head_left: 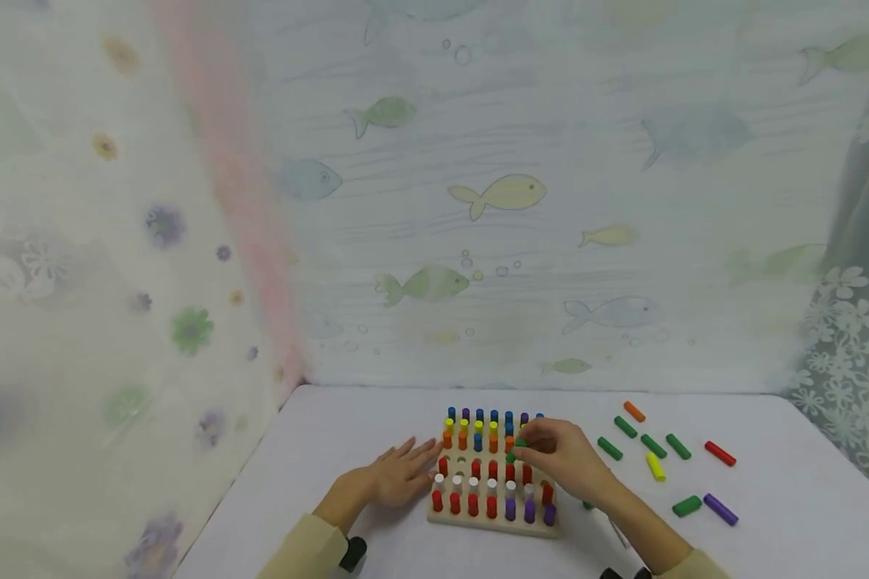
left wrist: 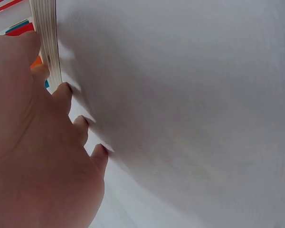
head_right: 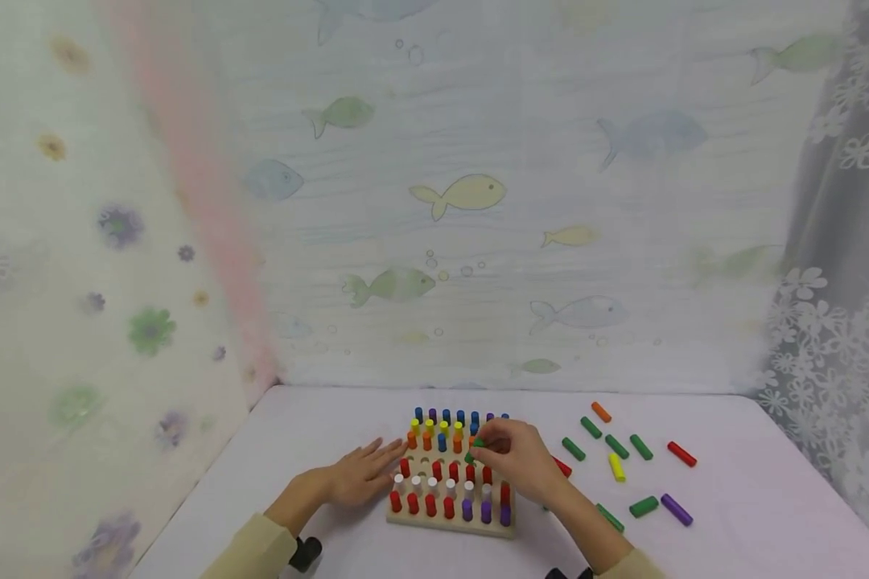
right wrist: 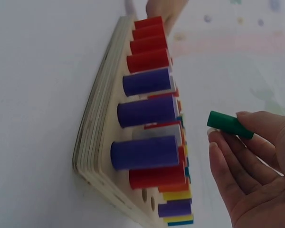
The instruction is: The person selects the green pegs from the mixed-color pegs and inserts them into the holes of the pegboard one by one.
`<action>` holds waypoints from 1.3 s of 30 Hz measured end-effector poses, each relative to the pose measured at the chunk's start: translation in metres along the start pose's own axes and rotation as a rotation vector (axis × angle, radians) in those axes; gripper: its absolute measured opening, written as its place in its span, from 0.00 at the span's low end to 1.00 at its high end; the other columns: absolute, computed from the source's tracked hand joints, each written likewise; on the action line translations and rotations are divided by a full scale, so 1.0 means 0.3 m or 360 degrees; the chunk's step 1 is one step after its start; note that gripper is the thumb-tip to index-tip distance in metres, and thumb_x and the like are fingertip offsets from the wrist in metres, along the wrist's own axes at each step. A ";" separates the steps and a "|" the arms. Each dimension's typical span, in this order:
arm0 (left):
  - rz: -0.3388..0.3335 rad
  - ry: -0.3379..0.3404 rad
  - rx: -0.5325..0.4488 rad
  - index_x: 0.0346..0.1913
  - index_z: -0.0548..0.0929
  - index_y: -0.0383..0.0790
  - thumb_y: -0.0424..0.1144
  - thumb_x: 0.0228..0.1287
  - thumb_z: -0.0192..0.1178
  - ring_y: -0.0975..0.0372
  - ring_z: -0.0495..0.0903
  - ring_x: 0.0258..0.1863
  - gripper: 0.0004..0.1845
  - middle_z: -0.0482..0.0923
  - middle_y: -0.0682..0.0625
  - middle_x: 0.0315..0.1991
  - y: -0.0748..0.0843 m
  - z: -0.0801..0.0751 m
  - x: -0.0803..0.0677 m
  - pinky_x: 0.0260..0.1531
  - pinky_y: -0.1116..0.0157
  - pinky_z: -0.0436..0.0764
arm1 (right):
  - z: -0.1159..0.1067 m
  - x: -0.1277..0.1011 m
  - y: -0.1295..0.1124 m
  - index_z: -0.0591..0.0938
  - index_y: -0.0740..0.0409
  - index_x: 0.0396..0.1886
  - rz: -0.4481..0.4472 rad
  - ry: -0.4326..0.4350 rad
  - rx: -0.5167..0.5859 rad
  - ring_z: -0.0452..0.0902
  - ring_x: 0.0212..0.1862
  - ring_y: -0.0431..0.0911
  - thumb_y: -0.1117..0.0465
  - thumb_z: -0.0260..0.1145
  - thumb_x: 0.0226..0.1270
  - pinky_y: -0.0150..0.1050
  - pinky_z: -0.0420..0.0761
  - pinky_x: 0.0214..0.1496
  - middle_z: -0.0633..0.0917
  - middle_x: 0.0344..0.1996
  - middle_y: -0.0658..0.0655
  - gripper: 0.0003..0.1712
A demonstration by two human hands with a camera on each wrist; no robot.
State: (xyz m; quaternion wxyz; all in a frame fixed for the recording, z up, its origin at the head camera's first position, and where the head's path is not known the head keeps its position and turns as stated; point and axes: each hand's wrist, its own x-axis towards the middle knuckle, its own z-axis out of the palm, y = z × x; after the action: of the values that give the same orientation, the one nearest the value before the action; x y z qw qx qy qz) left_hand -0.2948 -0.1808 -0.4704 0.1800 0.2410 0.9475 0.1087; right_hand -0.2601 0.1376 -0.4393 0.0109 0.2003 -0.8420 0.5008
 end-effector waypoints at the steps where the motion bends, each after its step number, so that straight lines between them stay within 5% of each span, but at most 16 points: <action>1: 0.0007 0.0004 0.0003 0.83 0.53 0.53 0.58 0.81 0.42 0.47 0.46 0.82 0.34 0.51 0.52 0.83 0.001 -0.003 0.001 0.77 0.40 0.49 | 0.005 0.006 -0.004 0.85 0.60 0.44 -0.0014 0.0000 0.0003 0.86 0.40 0.44 0.57 0.72 0.69 0.31 0.85 0.42 0.88 0.39 0.51 0.12; 11: 0.0086 0.0033 -0.0094 0.82 0.57 0.47 0.51 0.81 0.49 0.49 0.51 0.81 0.33 0.54 0.48 0.82 0.003 -0.017 -0.005 0.77 0.47 0.56 | 0.080 0.083 -0.024 0.85 0.61 0.44 -0.0101 -0.0021 0.0010 0.85 0.41 0.44 0.58 0.71 0.70 0.30 0.84 0.44 0.88 0.38 0.51 0.11; 39: 0.0109 0.0002 -0.0093 0.82 0.56 0.48 0.53 0.82 0.47 0.47 0.51 0.81 0.33 0.53 0.48 0.82 0.008 -0.018 -0.011 0.76 0.43 0.57 | 0.284 0.162 -0.033 0.87 0.63 0.49 -0.0126 0.0086 -0.0069 0.85 0.40 0.42 0.60 0.69 0.72 0.33 0.86 0.44 0.90 0.41 0.51 0.12</action>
State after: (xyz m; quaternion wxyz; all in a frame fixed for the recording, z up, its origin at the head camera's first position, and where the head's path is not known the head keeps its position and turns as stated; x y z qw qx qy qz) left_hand -0.2932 -0.1811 -0.4638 0.1827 0.2677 0.9352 0.1426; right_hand -0.2858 0.0453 -0.4627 0.0578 0.2195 -0.8434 0.4870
